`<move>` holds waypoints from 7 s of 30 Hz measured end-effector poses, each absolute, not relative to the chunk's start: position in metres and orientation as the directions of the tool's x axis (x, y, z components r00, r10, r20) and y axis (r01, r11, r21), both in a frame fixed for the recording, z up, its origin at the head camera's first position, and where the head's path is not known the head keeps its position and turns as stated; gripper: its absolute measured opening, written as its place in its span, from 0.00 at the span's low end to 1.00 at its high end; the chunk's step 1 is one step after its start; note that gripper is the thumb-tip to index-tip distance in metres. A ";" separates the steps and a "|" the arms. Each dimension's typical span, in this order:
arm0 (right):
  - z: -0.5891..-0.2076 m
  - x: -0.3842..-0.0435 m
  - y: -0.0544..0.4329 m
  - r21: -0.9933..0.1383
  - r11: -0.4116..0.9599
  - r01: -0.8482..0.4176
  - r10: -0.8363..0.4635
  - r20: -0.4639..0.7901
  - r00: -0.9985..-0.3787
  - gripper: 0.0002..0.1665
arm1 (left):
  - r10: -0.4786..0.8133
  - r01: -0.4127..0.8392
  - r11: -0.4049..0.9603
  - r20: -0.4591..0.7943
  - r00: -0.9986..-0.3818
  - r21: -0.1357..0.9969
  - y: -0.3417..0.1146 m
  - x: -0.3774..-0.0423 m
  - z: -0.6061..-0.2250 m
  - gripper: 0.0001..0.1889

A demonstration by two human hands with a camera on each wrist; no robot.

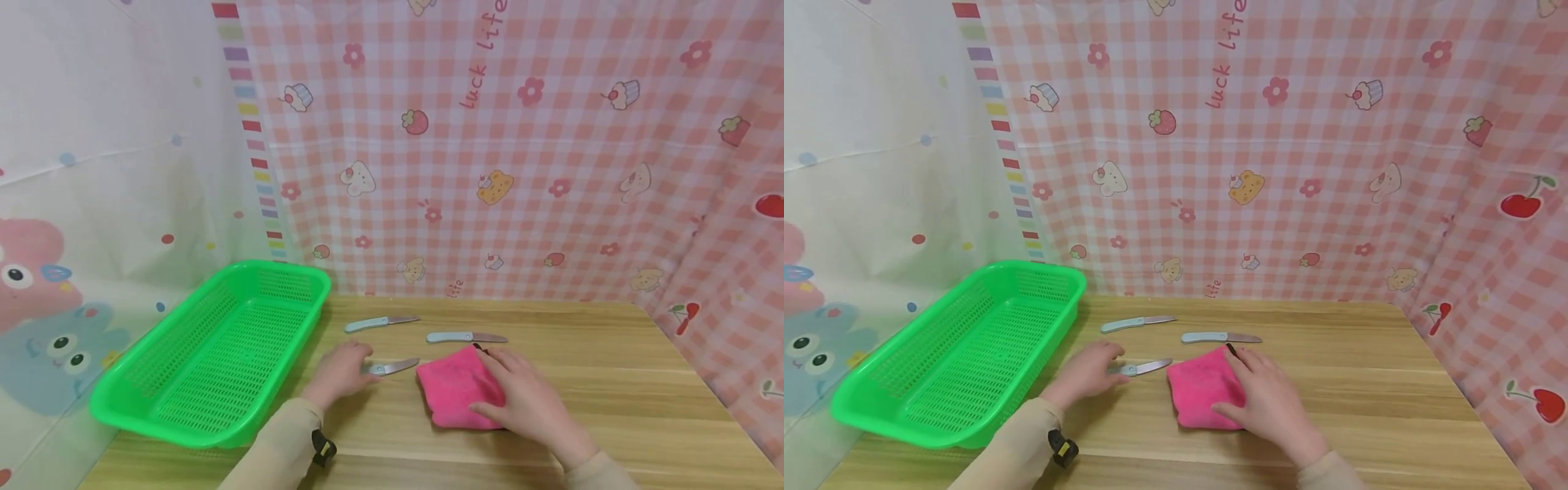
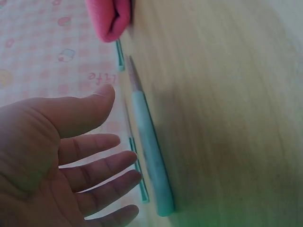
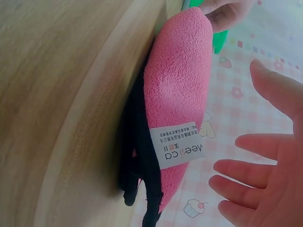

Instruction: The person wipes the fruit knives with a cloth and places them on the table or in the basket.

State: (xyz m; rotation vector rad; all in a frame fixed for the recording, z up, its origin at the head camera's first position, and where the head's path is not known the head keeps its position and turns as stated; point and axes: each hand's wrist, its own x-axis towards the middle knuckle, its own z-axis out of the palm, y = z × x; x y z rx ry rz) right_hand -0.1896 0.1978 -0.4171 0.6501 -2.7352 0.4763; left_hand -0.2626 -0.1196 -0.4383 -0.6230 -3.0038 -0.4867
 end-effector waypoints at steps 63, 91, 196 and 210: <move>-0.417 -0.221 0.177 -0.253 0.844 -0.472 -0.453 0.133 -0.881 0.44 | 0.537 0.533 0.787 0.081 -0.840 0.312 -0.123 -0.275 -0.442 0.11; -0.428 -0.235 0.165 -0.302 0.827 -0.474 -0.505 -0.030 -0.862 0.46 | 0.432 0.406 0.734 0.088 -0.898 0.544 -0.129 -0.271 -0.448 0.05; -0.417 -0.226 0.144 -0.184 0.804 -0.565 -0.275 0.728 -0.628 0.19 | 0.280 0.389 0.343 0.302 -0.911 0.855 -0.074 -0.223 -0.421 0.05; -0.410 -0.238 0.161 -0.259 0.847 -0.463 -0.169 0.695 -0.699 0.19 | 0.286 0.377 0.340 0.288 -0.914 0.861 -0.074 -0.222 -0.422 0.05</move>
